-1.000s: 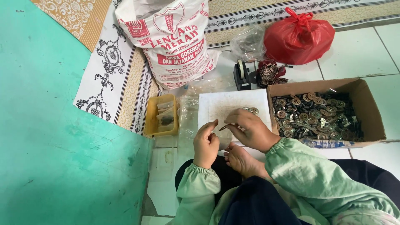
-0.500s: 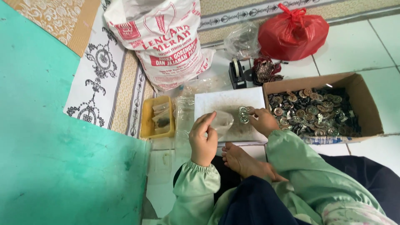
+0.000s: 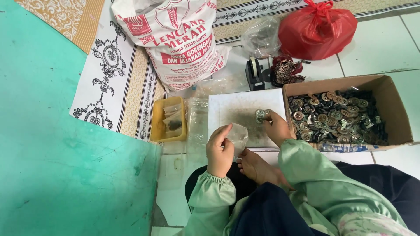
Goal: The person sits on the floor and sorts metal buttons from a cardboard box onto a white surface. They then place the sorted buttons into a small plastic bag and put the bag into a yellow container.
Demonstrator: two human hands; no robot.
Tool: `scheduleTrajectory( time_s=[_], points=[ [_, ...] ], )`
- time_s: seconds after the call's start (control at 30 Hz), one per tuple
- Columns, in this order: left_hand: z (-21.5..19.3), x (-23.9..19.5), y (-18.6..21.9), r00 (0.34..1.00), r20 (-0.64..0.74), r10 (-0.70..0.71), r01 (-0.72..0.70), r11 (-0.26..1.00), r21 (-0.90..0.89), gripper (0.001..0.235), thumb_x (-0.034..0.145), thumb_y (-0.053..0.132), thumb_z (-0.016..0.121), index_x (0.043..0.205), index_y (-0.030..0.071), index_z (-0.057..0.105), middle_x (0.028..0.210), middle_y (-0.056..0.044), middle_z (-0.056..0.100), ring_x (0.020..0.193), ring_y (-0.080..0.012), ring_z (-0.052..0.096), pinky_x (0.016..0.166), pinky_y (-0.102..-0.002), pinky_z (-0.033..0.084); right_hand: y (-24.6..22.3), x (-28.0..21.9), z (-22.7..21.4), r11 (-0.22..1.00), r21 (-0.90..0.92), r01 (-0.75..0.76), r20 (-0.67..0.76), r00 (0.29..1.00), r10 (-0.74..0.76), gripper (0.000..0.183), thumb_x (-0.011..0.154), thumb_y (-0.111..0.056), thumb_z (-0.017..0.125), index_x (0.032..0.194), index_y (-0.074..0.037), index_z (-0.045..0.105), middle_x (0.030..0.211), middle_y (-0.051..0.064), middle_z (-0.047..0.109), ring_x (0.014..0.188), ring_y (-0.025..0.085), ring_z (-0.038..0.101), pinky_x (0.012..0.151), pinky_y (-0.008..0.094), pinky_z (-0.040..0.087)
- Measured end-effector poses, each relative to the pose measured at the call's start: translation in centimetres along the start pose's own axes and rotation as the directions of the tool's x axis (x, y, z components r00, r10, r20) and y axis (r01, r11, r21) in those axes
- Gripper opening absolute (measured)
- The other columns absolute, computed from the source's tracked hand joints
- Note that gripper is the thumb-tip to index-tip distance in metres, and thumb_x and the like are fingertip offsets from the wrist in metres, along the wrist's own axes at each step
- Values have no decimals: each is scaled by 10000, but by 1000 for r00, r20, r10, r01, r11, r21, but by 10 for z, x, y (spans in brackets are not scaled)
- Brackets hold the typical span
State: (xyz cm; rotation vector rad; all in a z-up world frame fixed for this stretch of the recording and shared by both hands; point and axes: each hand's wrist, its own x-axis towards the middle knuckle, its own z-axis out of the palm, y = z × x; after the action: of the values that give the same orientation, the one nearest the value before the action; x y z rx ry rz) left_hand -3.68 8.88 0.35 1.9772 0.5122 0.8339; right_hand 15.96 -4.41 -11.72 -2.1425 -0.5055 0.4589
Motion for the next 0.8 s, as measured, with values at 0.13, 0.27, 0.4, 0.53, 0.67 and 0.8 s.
scheduleTrajectory(
  time_s=[0.13, 0.27, 0.4, 0.53, 0.67, 0.8],
  points=[
    [8, 2, -7, 1000, -3, -17, 17, 1000, -1, 547, 832, -88, 521, 1291, 119, 734, 1165, -114, 724, 1024, -286, 711, 784, -331, 598, -64, -25, -31, 928, 245, 280, -262, 941, -215, 153, 991, -37, 644, 1141, -16, 655, 868, 186, 712, 815, 245, 660, 729, 429, 542],
    [14, 8, -7, 1000, -1, -30, 30, 1000, 10, 529, 832, -87, 522, 1286, 94, 725, 1179, -139, 716, 1064, -320, 705, 823, -353, 605, -124, -44, -52, 674, 222, 704, -281, 709, -647, 192, 897, 68, 702, 1044, -54, 707, 922, 93, 735, 812, 226, 714, 728, 336, 593],
    [17, 18, -9, 1000, -20, 16, -17, 997, -74, 521, 811, -119, 506, 1260, 33, 723, 1123, -187, 716, 1050, -339, 706, 817, -378, 600, -140, -47, -55, 650, 145, 746, -264, 662, -701, 265, 840, 48, 753, 1091, -31, 728, 980, 132, 716, 710, 247, 679, 596, 362, 578],
    [-19, 15, 54, 992, -25, 126, -128, 987, -101, 566, 807, -146, 489, 1269, 71, 734, 1123, -140, 727, 1051, -265, 701, 811, -350, 582, -83, -10, -58, 730, 180, 660, -354, 736, -578, 240, 873, 92, 733, 1089, -13, 745, 962, 134, 713, 733, 227, 666, 627, 343, 584],
    [-28, 33, 71, 939, -75, 335, -337, 941, -19, 565, 798, -146, 506, 1274, 65, 724, 1165, -132, 731, 1046, -305, 711, 850, -366, 587, -30, 25, -52, 947, 125, 295, -265, 930, -255, 166, 984, -100, 694, 1140, -74, 743, 988, 81, 703, 802, 173, 642, 648, 324, 566],
    [-17, 38, 28, 980, -27, 196, -196, 981, -6, 600, 791, -154, 482, 1304, 59, 711, 1164, -174, 722, 1049, -345, 699, 805, -373, 594, 17, 48, -36, 980, -197, 25, -4, 1000, -26, 296, 1006, -251, 660, 1269, -124, 709, 1168, 134, 674, 1001, 301, 698, 813, 460, 611]
  ],
)
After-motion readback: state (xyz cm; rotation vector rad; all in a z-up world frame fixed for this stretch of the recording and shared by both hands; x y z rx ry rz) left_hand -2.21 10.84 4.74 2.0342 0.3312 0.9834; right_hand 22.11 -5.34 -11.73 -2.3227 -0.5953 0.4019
